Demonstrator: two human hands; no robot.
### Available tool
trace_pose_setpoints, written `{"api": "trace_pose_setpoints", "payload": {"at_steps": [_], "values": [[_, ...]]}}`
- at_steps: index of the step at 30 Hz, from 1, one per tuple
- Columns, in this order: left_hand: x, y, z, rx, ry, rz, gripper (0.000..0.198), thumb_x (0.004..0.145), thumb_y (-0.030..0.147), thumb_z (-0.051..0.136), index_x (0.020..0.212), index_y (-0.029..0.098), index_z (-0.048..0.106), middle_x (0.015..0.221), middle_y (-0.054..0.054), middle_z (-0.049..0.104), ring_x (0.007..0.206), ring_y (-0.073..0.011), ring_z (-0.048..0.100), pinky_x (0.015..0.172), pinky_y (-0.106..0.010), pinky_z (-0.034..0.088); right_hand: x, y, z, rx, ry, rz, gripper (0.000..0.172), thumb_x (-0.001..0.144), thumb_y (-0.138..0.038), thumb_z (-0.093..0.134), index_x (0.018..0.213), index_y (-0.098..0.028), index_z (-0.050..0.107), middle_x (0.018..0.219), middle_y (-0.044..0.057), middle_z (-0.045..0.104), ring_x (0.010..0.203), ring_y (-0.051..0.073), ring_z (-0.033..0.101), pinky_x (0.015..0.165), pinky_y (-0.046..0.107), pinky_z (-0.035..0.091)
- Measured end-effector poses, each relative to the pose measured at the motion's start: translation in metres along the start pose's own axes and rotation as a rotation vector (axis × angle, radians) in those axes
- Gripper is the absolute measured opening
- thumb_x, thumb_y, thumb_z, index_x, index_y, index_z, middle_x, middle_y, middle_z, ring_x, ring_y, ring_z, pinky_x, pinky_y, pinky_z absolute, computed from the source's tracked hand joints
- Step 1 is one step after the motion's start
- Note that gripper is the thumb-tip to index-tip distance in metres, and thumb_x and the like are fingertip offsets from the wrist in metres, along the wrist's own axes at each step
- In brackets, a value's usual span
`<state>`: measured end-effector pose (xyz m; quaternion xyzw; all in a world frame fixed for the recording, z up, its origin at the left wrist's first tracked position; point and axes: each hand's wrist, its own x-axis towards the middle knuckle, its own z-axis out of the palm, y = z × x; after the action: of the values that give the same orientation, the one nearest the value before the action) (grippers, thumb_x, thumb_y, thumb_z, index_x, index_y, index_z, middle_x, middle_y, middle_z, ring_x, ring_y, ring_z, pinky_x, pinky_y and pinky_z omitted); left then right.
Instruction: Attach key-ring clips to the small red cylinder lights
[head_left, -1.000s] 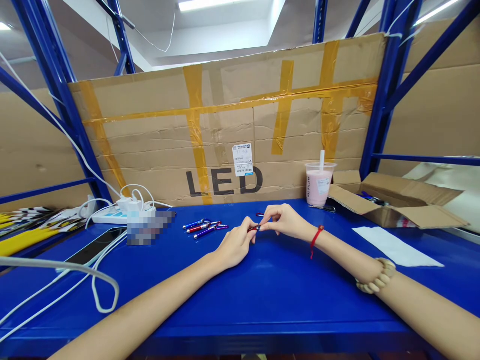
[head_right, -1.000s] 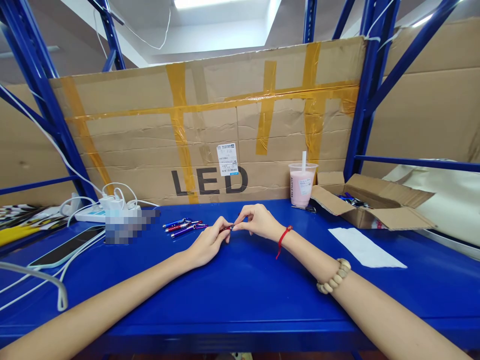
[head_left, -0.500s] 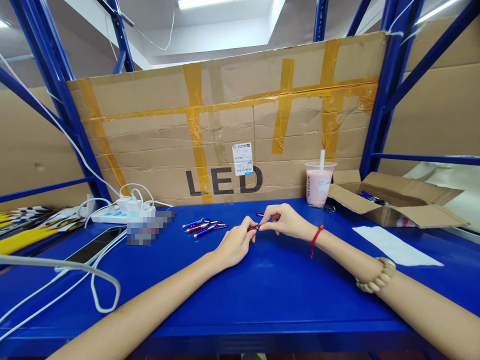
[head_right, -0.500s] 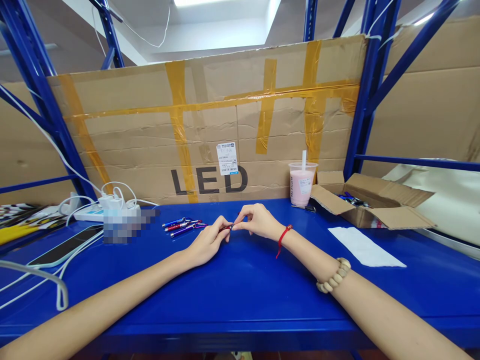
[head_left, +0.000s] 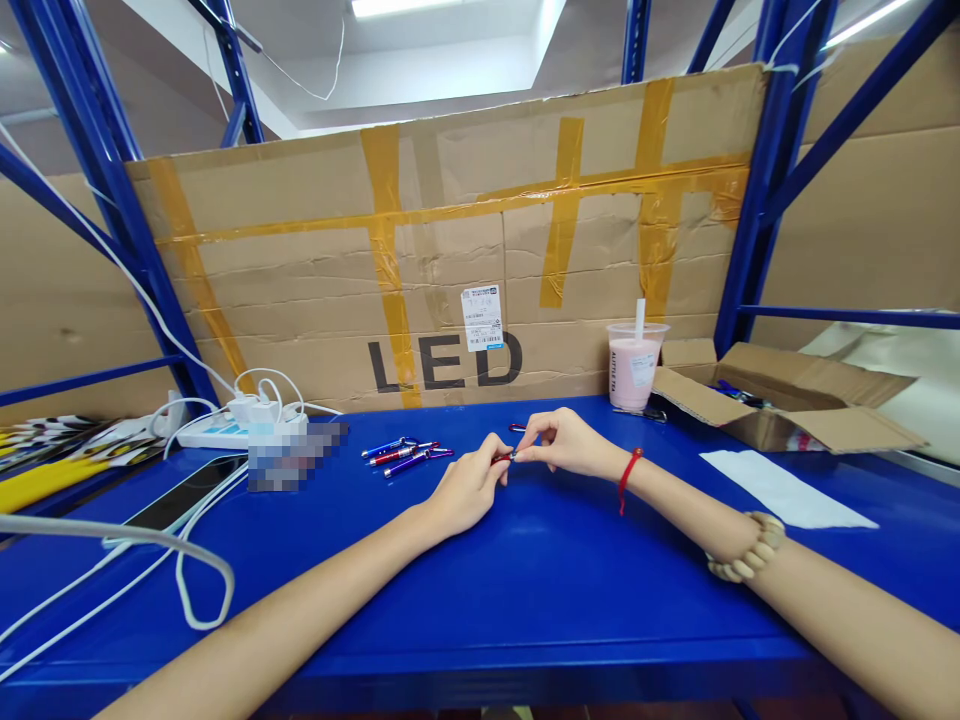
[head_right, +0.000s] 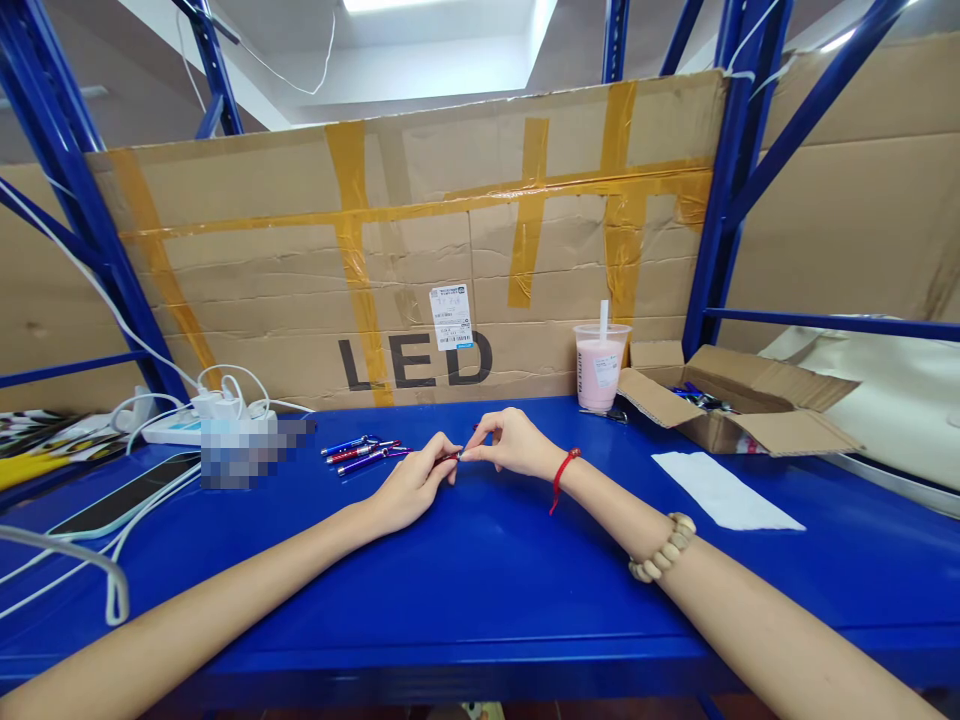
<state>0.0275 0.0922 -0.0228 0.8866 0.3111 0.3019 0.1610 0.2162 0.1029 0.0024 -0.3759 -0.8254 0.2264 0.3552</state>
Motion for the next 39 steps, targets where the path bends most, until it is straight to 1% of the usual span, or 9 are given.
{"api": "trace_pose_setpoints", "payload": {"at_steps": [7, 13, 18, 24, 30, 34, 39], "values": [[-0.0006, 0.0012, -0.001, 0.013, -0.008, -0.012, 0.006, 0.09, 0.015, 0.031, 0.09, 0.013, 0.037, 0.076, 0.001, 0.05, 0.067, -0.0079, 0.046, 0.063, -0.016, 0.033, -0.0001, -0.0007, 0.0002, -0.001, -0.001, 0.019, 0.029, 0.063, -0.04, 0.064, 0.068, -0.011, 0.063, 0.068, 0.003, 0.054, 0.038, 0.005, 0.047, 0.038, 0.017, 0.035], [-0.0007, 0.0003, -0.0008, -0.016, -0.003, 0.006, 0.005, 0.09, 0.012, 0.033, 0.09, 0.013, 0.037, 0.076, 0.003, 0.05, 0.067, -0.0071, 0.046, 0.064, -0.015, 0.033, -0.0006, -0.0014, -0.0001, -0.017, -0.011, 0.023, 0.029, 0.064, -0.04, 0.063, 0.069, -0.011, 0.063, 0.067, 0.003, 0.055, 0.038, 0.005, 0.048, 0.039, 0.018, 0.036], [0.0, 0.0008, 0.0, -0.022, -0.007, 0.01, 0.004, 0.09, 0.011, 0.033, 0.089, 0.013, 0.037, 0.075, 0.003, 0.05, 0.065, -0.0069, 0.046, 0.063, -0.015, 0.032, -0.0005, -0.0017, -0.0003, -0.014, -0.022, 0.038, 0.031, 0.064, -0.041, 0.063, 0.07, -0.01, 0.063, 0.073, 0.005, 0.057, 0.038, 0.005, 0.048, 0.039, 0.018, 0.036], [-0.0001, -0.001, 0.0, -0.009, -0.013, 0.013, 0.005, 0.09, 0.012, 0.032, 0.09, 0.012, 0.038, 0.076, 0.001, 0.05, 0.066, -0.0076, 0.047, 0.064, -0.015, 0.033, -0.0011, -0.0028, -0.0007, -0.027, -0.031, 0.042, 0.031, 0.064, -0.041, 0.062, 0.069, -0.01, 0.062, 0.072, 0.004, 0.058, 0.038, 0.005, 0.048, 0.04, 0.018, 0.037], [0.0001, -0.0007, -0.0003, -0.029, -0.021, 0.016, 0.005, 0.089, 0.01, 0.034, 0.088, 0.012, 0.039, 0.075, 0.001, 0.05, 0.066, -0.0072, 0.047, 0.061, -0.014, 0.032, -0.0013, -0.0017, -0.0015, -0.015, -0.058, 0.046, 0.03, 0.064, -0.04, 0.062, 0.069, -0.01, 0.062, 0.075, 0.005, 0.059, 0.038, 0.005, 0.048, 0.04, 0.018, 0.038], [0.0, 0.0, 0.0002, -0.056, 0.003, 0.039, 0.005, 0.087, 0.008, 0.037, 0.087, 0.012, 0.04, 0.074, 0.002, 0.051, 0.065, -0.0069, 0.047, 0.06, -0.013, 0.032, -0.001, -0.0003, -0.0017, 0.015, -0.078, 0.066, 0.033, 0.064, -0.042, 0.062, 0.07, -0.01, 0.062, 0.075, 0.005, 0.059, 0.039, 0.005, 0.047, 0.04, 0.018, 0.038], [0.0002, -0.0011, 0.0016, -0.102, 0.053, 0.07, 0.008, 0.084, 0.004, 0.042, 0.086, 0.012, 0.041, 0.074, 0.003, 0.051, 0.066, -0.0061, 0.048, 0.059, -0.012, 0.033, -0.0008, -0.0021, -0.0017, 0.043, -0.093, 0.106, 0.034, 0.063, -0.042, 0.063, 0.07, -0.009, 0.061, 0.066, 0.003, 0.057, 0.04, 0.005, 0.046, 0.04, 0.018, 0.035]]}}
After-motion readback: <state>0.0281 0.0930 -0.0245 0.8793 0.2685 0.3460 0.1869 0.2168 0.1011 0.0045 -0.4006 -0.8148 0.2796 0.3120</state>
